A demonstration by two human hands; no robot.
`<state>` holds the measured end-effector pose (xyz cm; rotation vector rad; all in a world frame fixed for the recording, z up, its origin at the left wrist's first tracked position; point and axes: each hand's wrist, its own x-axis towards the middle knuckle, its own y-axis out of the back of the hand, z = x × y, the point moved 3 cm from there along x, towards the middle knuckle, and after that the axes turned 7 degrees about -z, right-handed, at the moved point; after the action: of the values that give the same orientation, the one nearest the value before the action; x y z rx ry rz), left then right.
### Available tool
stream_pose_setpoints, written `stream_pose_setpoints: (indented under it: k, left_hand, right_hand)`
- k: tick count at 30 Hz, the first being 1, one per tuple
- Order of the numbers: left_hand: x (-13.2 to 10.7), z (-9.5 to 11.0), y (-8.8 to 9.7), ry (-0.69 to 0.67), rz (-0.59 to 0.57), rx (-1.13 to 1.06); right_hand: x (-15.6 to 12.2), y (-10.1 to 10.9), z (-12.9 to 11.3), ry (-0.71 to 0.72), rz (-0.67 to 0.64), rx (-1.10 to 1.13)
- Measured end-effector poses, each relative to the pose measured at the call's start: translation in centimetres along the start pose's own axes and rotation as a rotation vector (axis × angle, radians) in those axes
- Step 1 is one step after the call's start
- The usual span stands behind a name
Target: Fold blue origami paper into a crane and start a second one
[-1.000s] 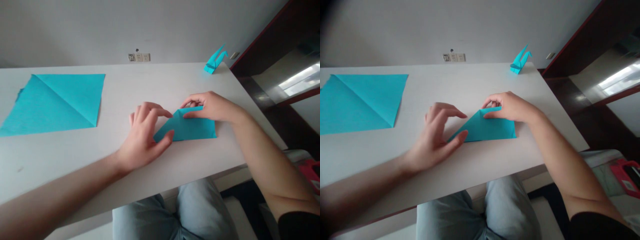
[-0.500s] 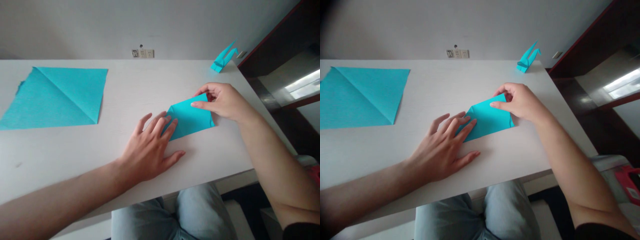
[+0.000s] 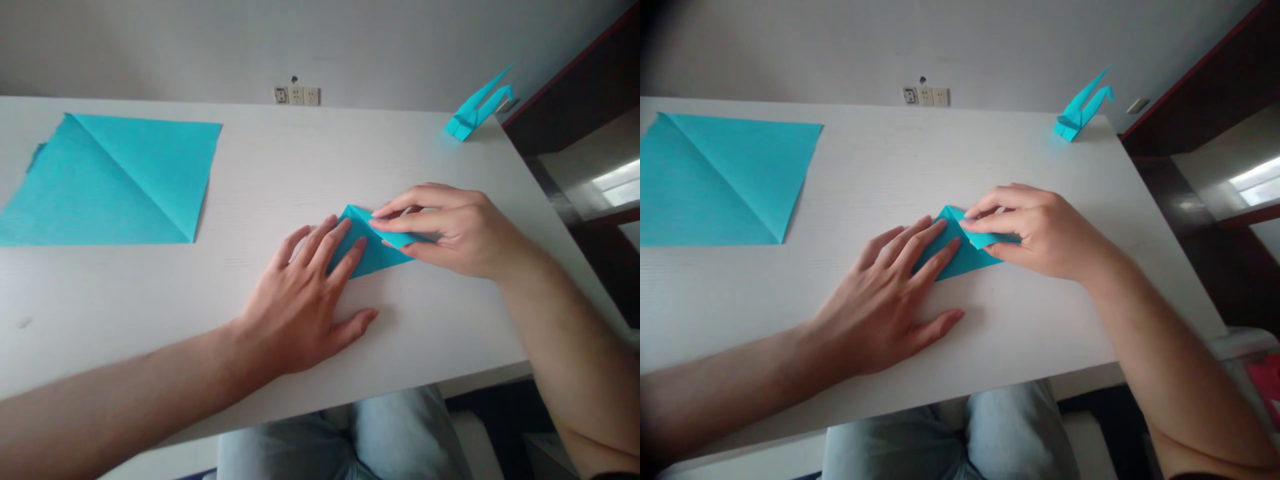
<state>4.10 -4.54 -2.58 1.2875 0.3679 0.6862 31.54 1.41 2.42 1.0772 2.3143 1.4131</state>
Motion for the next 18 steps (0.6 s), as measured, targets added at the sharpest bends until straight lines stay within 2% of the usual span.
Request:
stream_pose_setpoints:
  k: [10, 14, 18]
  left_hand:
    - [0.2, 0.1, 0.2, 0.037, 0.034, -0.008]
    - [0.2, 0.1, 0.4, 0.026, 0.024, 0.017]
    - [0.2, 0.0, 0.6, 0.015, 0.019, 0.032]
  right_hand:
    - [0.1, -1.6, -0.2, 0.06, -0.087, -0.158]
    - [0.2, -1.7, -0.3, 0.092, -0.08, -0.071]
    - [0.2, -1.5, 0.6, -0.017, -0.068, -0.028]
